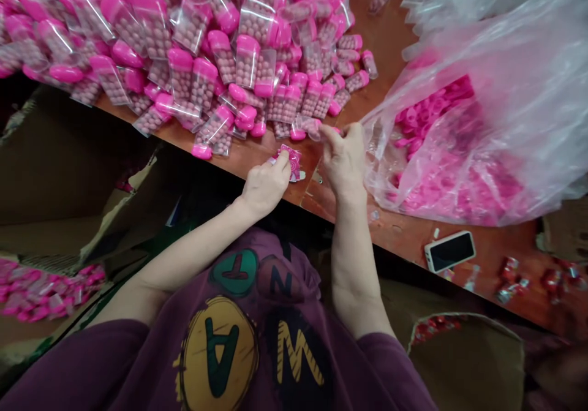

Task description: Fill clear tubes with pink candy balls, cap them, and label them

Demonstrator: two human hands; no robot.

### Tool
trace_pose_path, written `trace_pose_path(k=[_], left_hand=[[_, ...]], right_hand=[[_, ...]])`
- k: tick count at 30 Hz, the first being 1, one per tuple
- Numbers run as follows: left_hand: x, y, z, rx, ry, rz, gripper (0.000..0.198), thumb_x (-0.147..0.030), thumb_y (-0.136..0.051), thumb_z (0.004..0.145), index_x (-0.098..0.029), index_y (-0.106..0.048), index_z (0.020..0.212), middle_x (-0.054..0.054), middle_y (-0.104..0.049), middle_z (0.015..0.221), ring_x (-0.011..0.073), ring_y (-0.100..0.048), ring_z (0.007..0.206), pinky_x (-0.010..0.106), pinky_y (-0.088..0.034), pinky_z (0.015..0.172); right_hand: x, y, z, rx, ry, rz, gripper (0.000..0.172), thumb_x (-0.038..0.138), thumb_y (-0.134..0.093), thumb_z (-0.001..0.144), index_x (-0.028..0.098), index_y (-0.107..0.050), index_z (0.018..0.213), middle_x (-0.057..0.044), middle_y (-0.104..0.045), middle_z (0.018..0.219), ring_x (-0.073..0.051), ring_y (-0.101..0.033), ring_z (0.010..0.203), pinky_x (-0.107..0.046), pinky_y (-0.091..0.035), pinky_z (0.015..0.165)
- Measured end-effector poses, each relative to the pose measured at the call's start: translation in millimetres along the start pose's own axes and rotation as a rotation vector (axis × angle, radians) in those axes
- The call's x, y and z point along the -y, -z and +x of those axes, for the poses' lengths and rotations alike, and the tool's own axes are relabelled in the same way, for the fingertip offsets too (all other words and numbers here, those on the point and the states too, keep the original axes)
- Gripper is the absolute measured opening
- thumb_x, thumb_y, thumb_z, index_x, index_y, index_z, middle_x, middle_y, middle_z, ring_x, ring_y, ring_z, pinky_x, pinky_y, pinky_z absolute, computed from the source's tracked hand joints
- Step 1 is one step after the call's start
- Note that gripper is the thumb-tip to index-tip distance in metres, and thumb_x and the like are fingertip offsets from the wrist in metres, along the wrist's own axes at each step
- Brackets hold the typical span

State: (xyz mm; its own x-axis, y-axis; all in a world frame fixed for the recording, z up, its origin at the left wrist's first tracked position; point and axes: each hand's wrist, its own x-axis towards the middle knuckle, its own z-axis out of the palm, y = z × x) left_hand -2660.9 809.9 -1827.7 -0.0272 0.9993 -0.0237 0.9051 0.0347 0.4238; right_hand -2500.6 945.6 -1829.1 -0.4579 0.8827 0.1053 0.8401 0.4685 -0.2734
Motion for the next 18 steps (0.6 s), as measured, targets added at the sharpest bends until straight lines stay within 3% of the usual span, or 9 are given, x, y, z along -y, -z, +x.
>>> trace_pose_path(k=[4,7,10,14,16,18], left_hand=[[3,-4.2,2,-0.029,0.004,-0.073,0.033,-0.013,-0.043,0.106,-0.014,-0.075,0.114,0.017,-0.058,0.157,0.0269,-0.071,0.098,0.038,-0.047,0.072],[2,-3.1,2,-0.052,-0.007,-0.063,0.035,-0.013,-0.041,0.107,-0.013,-0.076,0.109,0.018,-0.066,0.146,0.0250,-0.071,0.093,0.037,-0.045,0.070],[0,4.3,-1,-0.109,0.027,-0.150,0.029,-0.018,-0.047,0.107,-0.015,-0.076,0.105,0.015,-0.068,0.142,0.0211,-0.071,0.088,0.033,-0.046,0.071],[10,14.6,-2,-0.251,0.201,-0.305,0.016,-0.030,-0.067,0.101,-0.017,-0.074,0.106,0.013,-0.070,0.133,0.0219,-0.069,0.097,0.031,-0.049,0.081],[20,17.2,2,-0.267,0.298,-0.372,0.021,-0.027,-0.082,0.089,-0.015,-0.073,0.104,0.011,-0.073,0.117,0.0223,-0.068,0.097,0.031,-0.049,0.085],[28,19.1,8,-0.213,0.352,-0.446,0.024,-0.024,-0.089,0.080,-0.014,-0.073,0.096,0.007,-0.073,0.099,0.0205,-0.066,0.090,0.031,-0.048,0.085]], right_hand=[[-32,2,-51,0.086,-0.006,0.041,0.042,0.026,-0.045,0.105,0.028,-0.073,0.136,-0.007,-0.056,0.094,-0.023,-0.055,0.089,-0.042,-0.050,0.087],[-39,-2,-75,0.061,-0.013,0.131,0.047,0.016,-0.044,0.099,0.024,-0.074,0.134,-0.010,-0.060,0.100,-0.024,-0.058,0.094,-0.042,-0.051,0.089],[-29,-6,-81,-0.033,-0.074,0.190,0.041,0.020,-0.047,0.098,0.024,-0.076,0.127,-0.010,-0.063,0.107,-0.025,-0.060,0.102,-0.045,-0.052,0.095],[-13,-15,-75,-0.096,-0.199,0.241,0.022,0.039,-0.061,0.098,0.021,-0.074,0.096,-0.008,-0.061,0.099,-0.022,-0.061,0.090,-0.044,-0.055,0.091],[-10,-19,-72,-0.124,-0.237,0.337,0.019,0.035,-0.063,0.095,0.019,-0.070,0.104,-0.008,-0.062,0.103,-0.020,-0.062,0.087,-0.043,-0.056,0.088],[-7,-22,-72,-0.169,-0.276,0.470,0.035,0.030,-0.061,0.094,0.018,-0.062,0.127,-0.010,-0.063,0.109,-0.019,-0.064,0.087,-0.042,-0.058,0.086]])
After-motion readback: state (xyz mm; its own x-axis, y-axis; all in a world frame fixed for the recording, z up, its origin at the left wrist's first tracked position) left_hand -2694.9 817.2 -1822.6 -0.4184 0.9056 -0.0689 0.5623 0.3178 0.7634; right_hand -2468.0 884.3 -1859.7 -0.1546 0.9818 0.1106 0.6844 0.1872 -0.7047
